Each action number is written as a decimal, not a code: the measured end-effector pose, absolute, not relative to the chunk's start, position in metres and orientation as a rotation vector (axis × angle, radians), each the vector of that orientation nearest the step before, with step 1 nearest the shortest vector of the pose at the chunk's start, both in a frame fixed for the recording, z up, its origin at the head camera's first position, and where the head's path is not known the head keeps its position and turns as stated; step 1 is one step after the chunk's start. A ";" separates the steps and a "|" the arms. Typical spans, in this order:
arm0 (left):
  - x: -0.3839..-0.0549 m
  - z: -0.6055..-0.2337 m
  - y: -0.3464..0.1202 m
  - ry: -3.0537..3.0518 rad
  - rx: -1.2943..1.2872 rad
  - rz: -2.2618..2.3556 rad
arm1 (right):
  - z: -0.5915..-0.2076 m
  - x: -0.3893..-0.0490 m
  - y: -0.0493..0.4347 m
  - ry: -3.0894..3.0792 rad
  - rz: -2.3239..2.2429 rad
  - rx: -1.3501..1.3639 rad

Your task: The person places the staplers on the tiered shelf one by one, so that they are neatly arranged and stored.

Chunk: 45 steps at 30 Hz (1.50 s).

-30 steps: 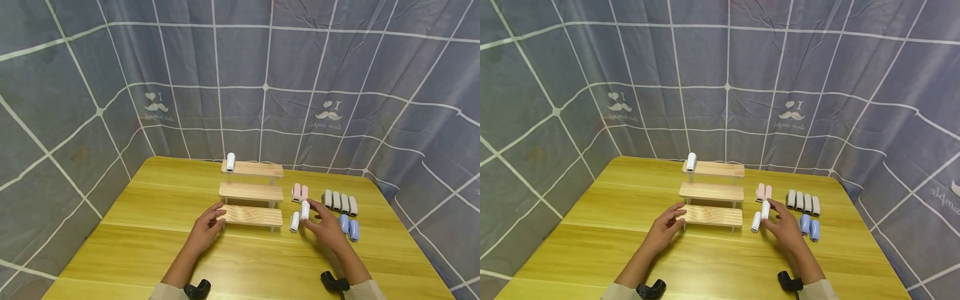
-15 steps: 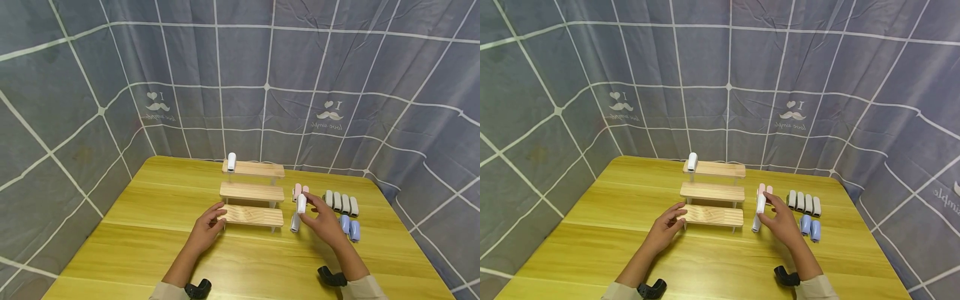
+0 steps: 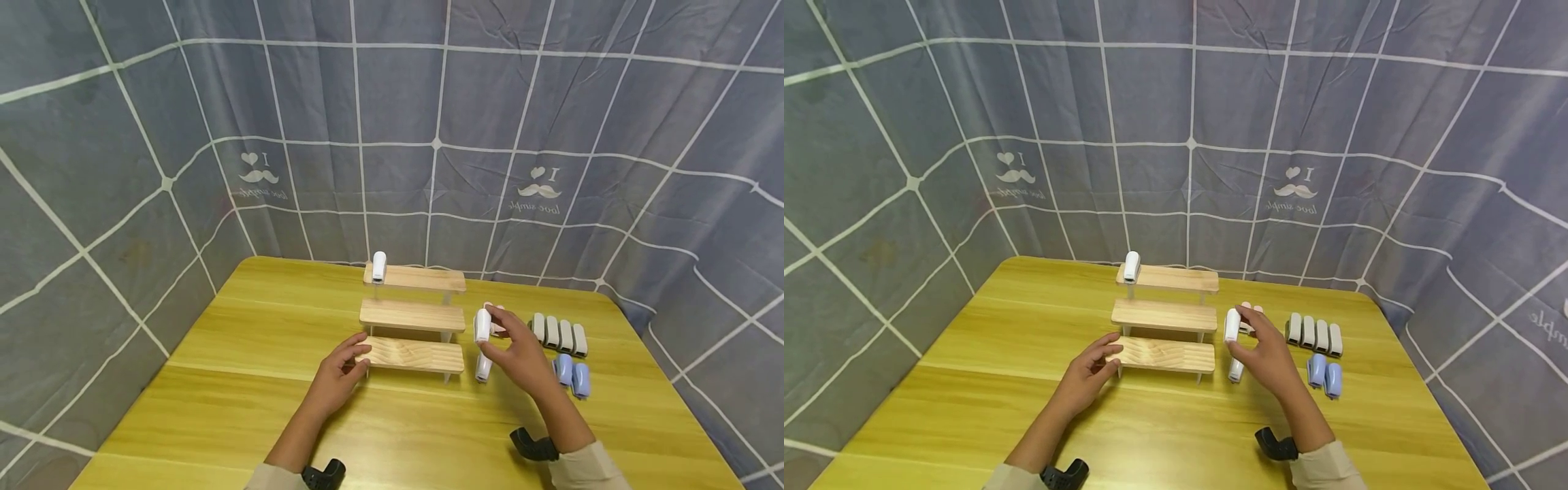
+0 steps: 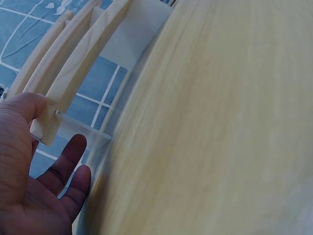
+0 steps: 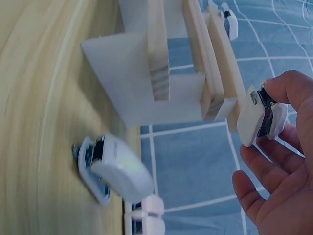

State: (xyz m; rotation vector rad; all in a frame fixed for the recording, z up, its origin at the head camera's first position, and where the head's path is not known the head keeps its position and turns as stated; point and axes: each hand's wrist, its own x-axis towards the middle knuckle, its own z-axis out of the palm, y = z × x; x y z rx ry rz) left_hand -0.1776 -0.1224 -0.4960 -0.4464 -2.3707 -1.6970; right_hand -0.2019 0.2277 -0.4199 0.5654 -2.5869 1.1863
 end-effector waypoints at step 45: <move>-0.178 -0.497 -0.122 -2.378 -0.411 -1.734 | -0.383 -0.238 0.147 -2.498 1.268 0.724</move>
